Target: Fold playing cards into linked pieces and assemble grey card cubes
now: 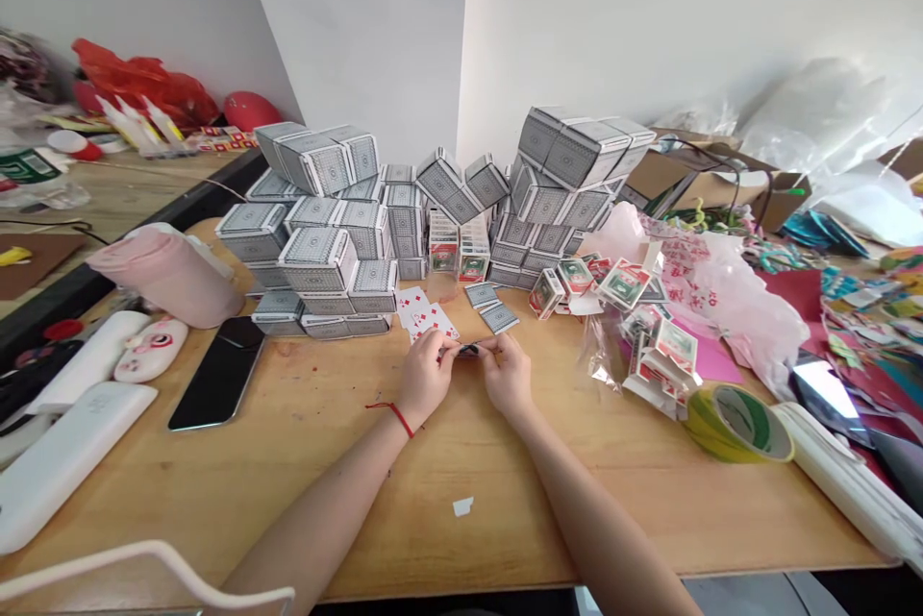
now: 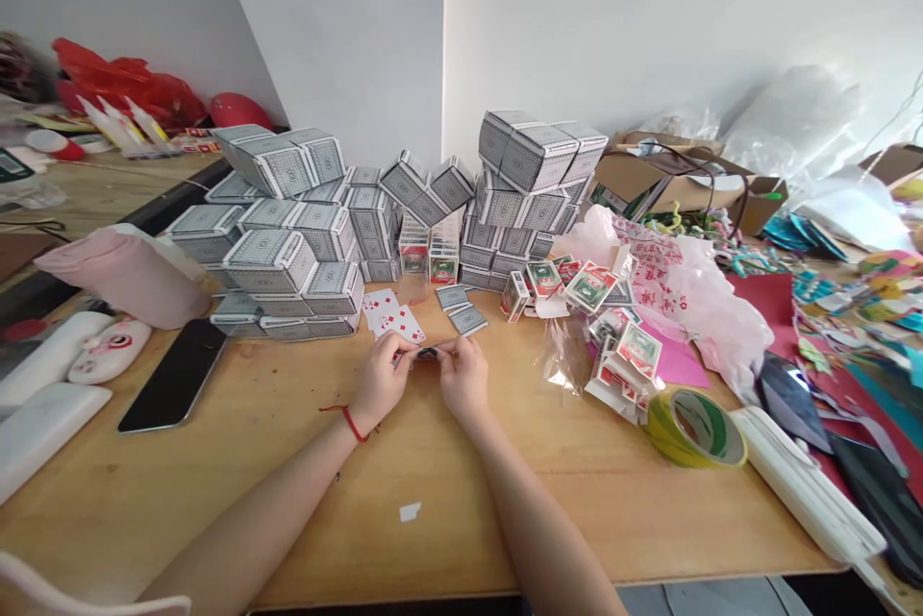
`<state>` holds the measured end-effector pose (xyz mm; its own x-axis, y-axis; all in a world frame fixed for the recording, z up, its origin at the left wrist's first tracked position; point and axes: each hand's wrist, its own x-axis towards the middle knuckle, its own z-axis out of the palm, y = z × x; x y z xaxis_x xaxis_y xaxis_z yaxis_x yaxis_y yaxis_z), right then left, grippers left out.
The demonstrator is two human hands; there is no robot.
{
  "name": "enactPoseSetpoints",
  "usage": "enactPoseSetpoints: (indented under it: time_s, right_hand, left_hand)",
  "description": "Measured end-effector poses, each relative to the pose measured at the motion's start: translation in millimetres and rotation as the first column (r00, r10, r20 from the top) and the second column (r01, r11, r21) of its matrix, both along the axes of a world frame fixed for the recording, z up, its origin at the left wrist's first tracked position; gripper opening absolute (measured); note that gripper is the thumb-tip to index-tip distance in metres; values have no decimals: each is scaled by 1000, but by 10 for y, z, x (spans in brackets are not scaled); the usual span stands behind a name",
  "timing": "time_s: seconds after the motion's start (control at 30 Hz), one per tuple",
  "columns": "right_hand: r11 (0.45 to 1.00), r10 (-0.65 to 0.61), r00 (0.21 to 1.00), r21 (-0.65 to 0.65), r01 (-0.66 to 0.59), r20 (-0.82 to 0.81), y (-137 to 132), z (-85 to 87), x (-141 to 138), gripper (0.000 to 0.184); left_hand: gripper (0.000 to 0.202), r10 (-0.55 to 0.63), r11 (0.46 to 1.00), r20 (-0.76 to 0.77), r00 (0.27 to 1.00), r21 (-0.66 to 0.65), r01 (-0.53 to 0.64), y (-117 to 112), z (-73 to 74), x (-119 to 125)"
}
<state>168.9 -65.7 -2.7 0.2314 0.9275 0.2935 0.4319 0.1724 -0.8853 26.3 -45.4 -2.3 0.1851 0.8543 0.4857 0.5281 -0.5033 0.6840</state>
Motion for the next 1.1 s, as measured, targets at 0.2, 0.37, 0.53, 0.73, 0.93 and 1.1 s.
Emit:
enactPoseSetpoints:
  time_s: [0.2,0.37,0.53,0.73,0.93,1.1]
  right_hand:
    - [993,24,894,-93,-74,-447,72,-22,10,18]
    - [987,-19,750,-132,-91,-661,126,-85,35,29]
    - [974,86,787,-114,-195,-611,105,-61,24,25]
    - [956,141,825,-141,-257,-547,54,12,2,33]
    - [946,136,770,-149,-288,-623,30,39,-10,33]
    - [950,111,761,-156,-269,-639,42,5,-3,40]
  left_hand:
    - [23,60,986,267,962,-164,-16,7,12,-1]
    - [42,-3,910,507,862,-356,213,35,-70,39]
    - [32,79,892,537,840,-414,181,73,-92,42]
    - [34,25,911,467,884,-375,172,80,-52,-2]
    - [40,-31,932,408,912,-319,174,47,-33,4]
    - [44,-55,943,352,934,-288,164,40,-39,6]
